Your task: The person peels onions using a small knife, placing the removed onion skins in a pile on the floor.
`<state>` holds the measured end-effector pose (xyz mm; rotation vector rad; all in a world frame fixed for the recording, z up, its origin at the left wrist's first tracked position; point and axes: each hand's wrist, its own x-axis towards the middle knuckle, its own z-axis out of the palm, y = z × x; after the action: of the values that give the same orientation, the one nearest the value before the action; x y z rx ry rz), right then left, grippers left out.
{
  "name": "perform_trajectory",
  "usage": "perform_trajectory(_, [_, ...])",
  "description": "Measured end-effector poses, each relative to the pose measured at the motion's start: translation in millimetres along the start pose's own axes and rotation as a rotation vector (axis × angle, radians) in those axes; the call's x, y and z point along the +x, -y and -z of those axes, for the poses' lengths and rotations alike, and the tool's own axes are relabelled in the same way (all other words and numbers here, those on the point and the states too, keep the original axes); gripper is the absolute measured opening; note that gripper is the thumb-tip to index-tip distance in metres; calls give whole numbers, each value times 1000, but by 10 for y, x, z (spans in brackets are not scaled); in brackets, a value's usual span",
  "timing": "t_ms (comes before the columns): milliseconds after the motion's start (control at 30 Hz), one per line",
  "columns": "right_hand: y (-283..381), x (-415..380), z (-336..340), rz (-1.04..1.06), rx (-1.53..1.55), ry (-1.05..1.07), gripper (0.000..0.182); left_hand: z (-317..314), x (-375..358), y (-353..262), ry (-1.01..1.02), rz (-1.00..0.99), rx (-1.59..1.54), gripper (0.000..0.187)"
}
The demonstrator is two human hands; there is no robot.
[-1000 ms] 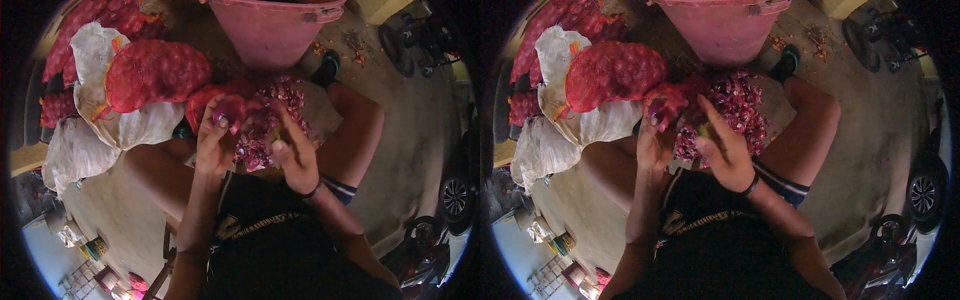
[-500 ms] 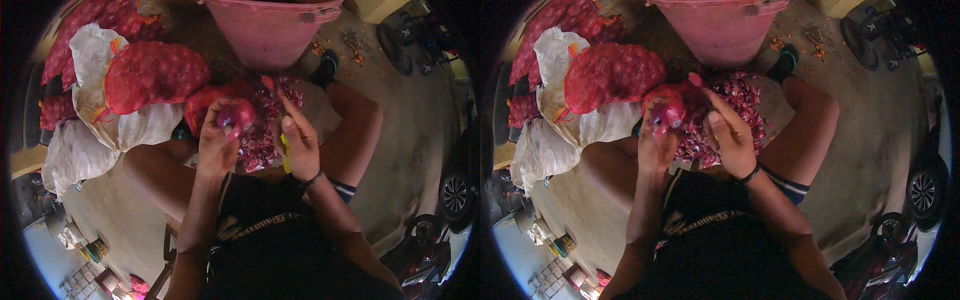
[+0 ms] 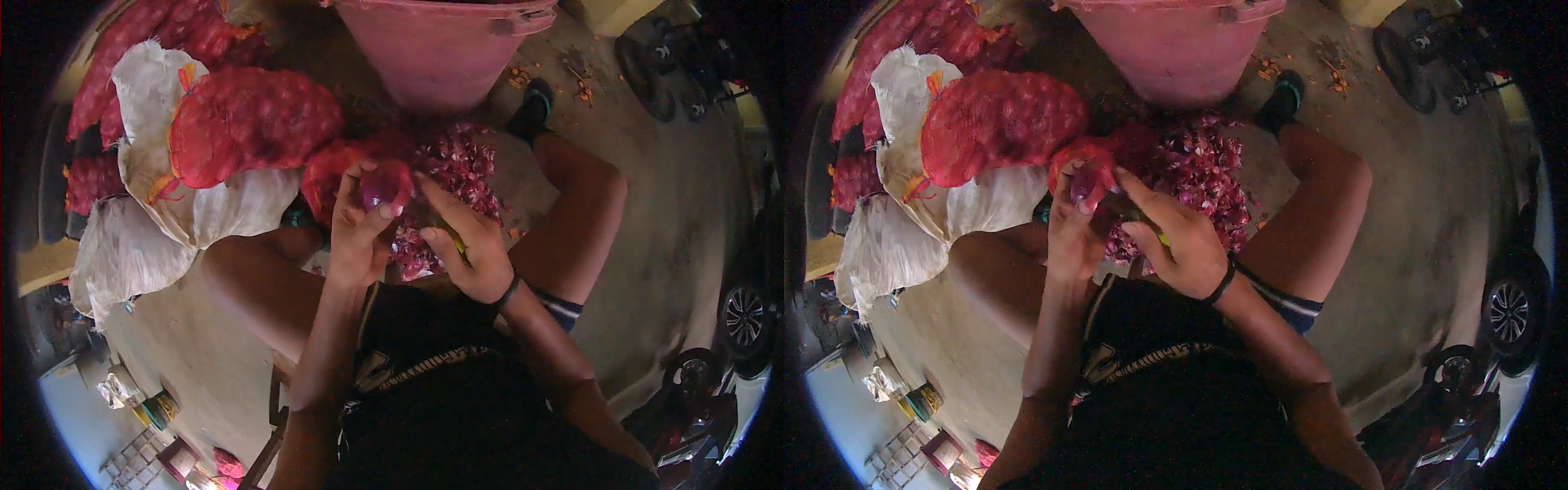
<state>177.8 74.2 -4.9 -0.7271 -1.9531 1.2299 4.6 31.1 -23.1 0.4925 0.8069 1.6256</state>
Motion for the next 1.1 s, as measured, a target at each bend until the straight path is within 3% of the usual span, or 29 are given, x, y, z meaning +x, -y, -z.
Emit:
perform_trajectory(67, [-27,14,23,4,90,10,51,-12,6,-21,47,14,-84,55])
perform_trajectory(133, [-69,-39,16,-199,272,-9,49,-3,17,-46,105,18,-121,54])
perform_trajectory(267, [-50,18,124,-395,935,-77,49,-8,0,-53,142,71,-152,51])
perform_trajectory(400, [65,119,213,-512,978,-225,52,1,2,-66,134,111,-161,50])
perform_trajectory(500, [52,171,312,-389,1052,-315,50,101,26,-25,165,100,-164,51])
perform_trajectory(600, [20,232,369,-409,894,-447,49,142,13,-37,103,142,-110,60])
perform_trajectory(633, [-155,155,395,-444,840,-370,47,127,16,-43,80,144,-146,55])
perform_trajectory(733, [-526,8,245,-191,-292,12,46,61,32,-64,22,155,-227,44])
perform_trajectory(833, [-566,-101,159,-324,-381,225,43,77,55,-81,-23,142,-209,41])
perform_trajectory(1000, [-376,-42,213,-388,46,100,44,101,39,-66,-118,172,-151,44])
perform_trajectory(1100, [-185,-4,246,-456,318,176,47,122,-4,-72,51,129,62,48])
